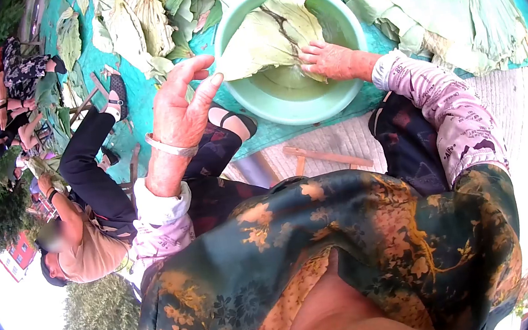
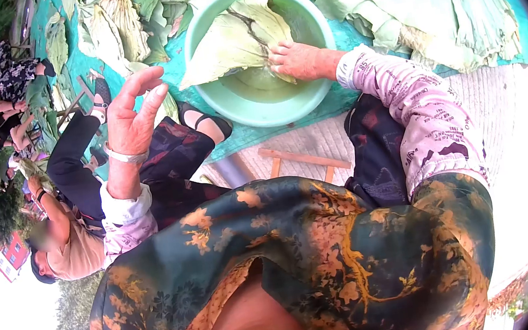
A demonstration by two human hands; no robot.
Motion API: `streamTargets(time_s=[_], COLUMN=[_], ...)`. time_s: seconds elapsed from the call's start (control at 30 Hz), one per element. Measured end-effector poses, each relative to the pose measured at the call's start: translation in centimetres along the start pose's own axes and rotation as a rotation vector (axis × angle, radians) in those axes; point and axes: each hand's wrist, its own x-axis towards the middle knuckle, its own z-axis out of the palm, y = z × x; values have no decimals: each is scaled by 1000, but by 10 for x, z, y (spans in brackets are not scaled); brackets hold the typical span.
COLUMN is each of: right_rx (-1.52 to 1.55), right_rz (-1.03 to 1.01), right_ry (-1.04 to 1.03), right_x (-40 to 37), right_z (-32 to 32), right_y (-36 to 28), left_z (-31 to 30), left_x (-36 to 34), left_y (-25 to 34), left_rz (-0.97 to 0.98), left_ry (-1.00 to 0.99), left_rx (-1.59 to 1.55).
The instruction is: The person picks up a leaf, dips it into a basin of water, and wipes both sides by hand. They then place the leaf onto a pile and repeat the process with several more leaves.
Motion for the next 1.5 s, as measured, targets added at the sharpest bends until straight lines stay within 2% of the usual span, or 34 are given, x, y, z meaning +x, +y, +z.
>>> streamTargets(time_s=[0.07, 0.27, 0.37, 0.47, 0.57, 0.67, 0.77, 0.9, 1.07, 1.17, 1.27, 1.3, 1.4, 1.47, 1.5], right_rx=[-50, -46, 50, 242, 584, 811, 956, 1088, 1305, 1421, 1330, 1394, 1620, 1612, 1590], right_rz=[-1, 43, 85, 175, 324, 350, 332, 317, 247, 241, 267, 309, 374, 403, 397], right_ry=[50, -7, -61, -207, -322, -298, -212, 33, 176, 275, 487, 531, 531, 595, 647], right_x=[0, 0, 1, 3, 7, 9, 12, 19, 29, 32, 31, 31, 28, 32, 36], right_z=[12, 29, 28, 22, 4, 11, -1, -6, -71, -99, -122, -129, -157, -167, -169], right_y=[2, 3, 1, -9, -24, -29, -34, -45, -54, -57, -54, -53, -50, -53, -57], left_z=[1, 5, 6, 13, 13, 14, 13, 13, 9, 10, 12, 12, 10, 16, 23], left_x=[-1, 0, -1, 1, -1, -1, -3, -3, -4, -4, -5, -5, -5, -6, -8], left_y=[1, 7, 10, 10, 8, 8, 9, 9, 11, 11, 10, 10, 10, 6, 2], left_rz=[-5, -18, -14, 15, 31, 34, 24, 26, -30, 21, 9, 13, -91, -87, -21], left_ry=[-2, -30, -35, -9, -10, -14, -19, -16, -53, -13, -10, -14, -118, -192, -191], left_rx=[-17, -48, -54, -44, -23, -31, -46, -41, -66, -80, -92, -102, -56, 38, 59])
